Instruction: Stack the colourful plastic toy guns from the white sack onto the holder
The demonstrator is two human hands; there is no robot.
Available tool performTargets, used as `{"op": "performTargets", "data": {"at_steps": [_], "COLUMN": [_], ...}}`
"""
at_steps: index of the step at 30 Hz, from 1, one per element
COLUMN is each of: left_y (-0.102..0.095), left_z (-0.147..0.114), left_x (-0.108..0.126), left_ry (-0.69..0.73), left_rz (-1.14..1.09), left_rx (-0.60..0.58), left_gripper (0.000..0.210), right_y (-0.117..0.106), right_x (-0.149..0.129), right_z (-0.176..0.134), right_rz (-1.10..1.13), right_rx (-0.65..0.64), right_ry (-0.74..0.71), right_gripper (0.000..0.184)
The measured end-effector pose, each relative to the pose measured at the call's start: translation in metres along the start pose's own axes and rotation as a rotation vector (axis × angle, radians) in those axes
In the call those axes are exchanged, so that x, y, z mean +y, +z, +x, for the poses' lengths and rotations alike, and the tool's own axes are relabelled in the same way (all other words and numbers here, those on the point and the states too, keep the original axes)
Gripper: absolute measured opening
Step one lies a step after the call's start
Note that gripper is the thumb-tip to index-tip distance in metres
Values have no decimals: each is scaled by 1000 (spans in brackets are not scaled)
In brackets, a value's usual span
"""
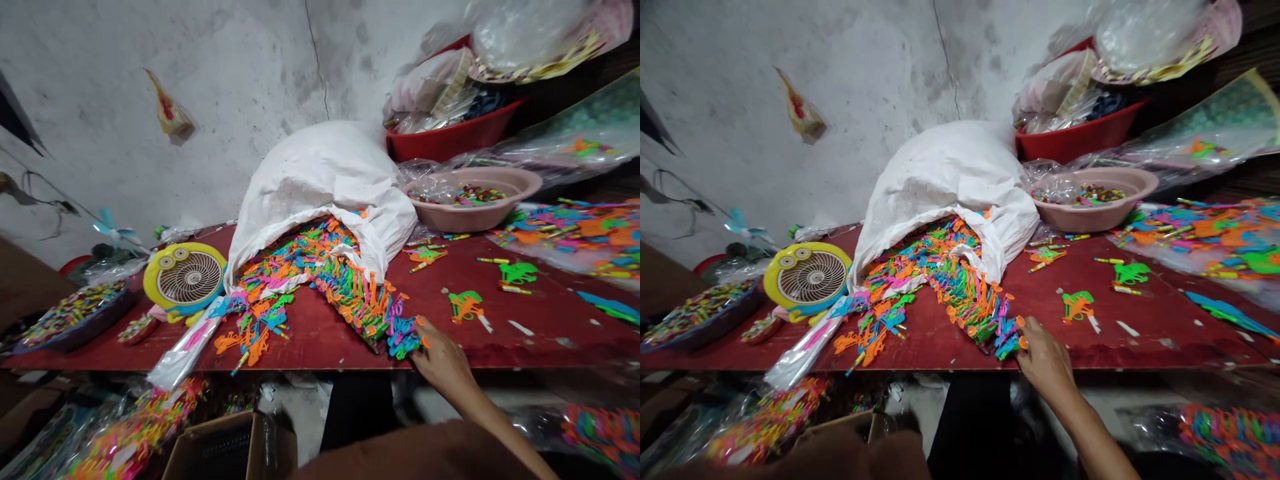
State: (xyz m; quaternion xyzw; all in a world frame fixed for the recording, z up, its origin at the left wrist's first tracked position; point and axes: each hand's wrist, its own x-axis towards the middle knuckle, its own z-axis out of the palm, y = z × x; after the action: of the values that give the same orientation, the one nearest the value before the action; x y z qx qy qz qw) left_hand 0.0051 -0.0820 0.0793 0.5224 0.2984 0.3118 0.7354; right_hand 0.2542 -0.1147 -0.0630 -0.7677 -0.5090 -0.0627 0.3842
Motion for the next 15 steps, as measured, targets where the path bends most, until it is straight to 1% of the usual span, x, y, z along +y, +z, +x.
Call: {"op": "performTargets", "data": {"at_steps": [3, 5, 6, 7, 8, 9, 10, 11, 12, 13, 14, 15], "left_y": [16, 22, 23, 21, 17, 12, 6, 0, -4, -7, -8, -7], "left_z": [11, 26, 37, 48, 61, 73, 84, 94, 100, 105, 107, 107], "left_x": [26, 28, 22, 11, -5, -25, -47, -67, -86, -100, -109, -114], "left_ry": [157, 267, 307, 351, 337, 261, 156, 82, 81, 115, 154, 191], "left_rz": [-76, -144, -172, -222, -235, -207, -164, -122, -103, -81, -52, -23], "left_rx": [129, 218, 268, 365, 441, 492, 521, 486, 426, 333, 254, 199], "left_gripper": [65, 55, 47, 36, 29, 29, 37, 50, 64, 74, 80, 82], "right_y": [-1, -1, 0, 1, 3, 5, 7, 9, 11, 12, 13, 14], "right_x": [3, 5, 5, 5, 5, 5, 4, 3, 3, 2, 1, 0], "right_z": [1, 3, 3, 3, 4, 4, 4, 3, 3, 3, 2, 1], "right_rz": [79, 189, 235, 265, 277, 278, 274, 269, 266, 266, 265, 263], "right_rx": [-17, -31, -39, -48, -55, -66, -72, -79, -82, -84, -83, -82], "right_ry": [12, -11, -16, -10, 10, 35, 58, 73, 79, 75, 61, 44], "right_gripper": [33, 44, 49, 53, 54, 53, 50, 48, 45, 43, 42, 41]}}
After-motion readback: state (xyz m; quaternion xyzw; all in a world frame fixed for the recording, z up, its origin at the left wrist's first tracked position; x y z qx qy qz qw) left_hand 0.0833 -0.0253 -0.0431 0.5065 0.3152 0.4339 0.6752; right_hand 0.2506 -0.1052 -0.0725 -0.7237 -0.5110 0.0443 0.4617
